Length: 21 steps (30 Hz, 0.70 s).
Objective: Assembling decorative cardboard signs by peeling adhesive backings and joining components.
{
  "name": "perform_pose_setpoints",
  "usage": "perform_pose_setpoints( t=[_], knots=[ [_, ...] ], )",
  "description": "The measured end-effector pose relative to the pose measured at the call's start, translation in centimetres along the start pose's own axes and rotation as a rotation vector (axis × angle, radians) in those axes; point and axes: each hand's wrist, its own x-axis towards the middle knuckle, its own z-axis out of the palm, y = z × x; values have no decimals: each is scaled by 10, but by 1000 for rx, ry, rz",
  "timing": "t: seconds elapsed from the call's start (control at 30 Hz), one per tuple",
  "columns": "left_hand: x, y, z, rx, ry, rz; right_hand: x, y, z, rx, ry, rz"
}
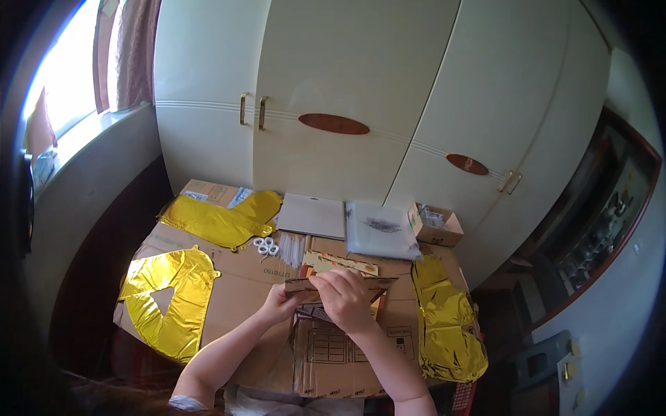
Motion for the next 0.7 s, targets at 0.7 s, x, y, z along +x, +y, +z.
perform_pose_setpoints(
  t=[0.7],
  knots=[
    [2,15,5,67,77,-8,14,0,10,-204,53,-130]
  ],
)
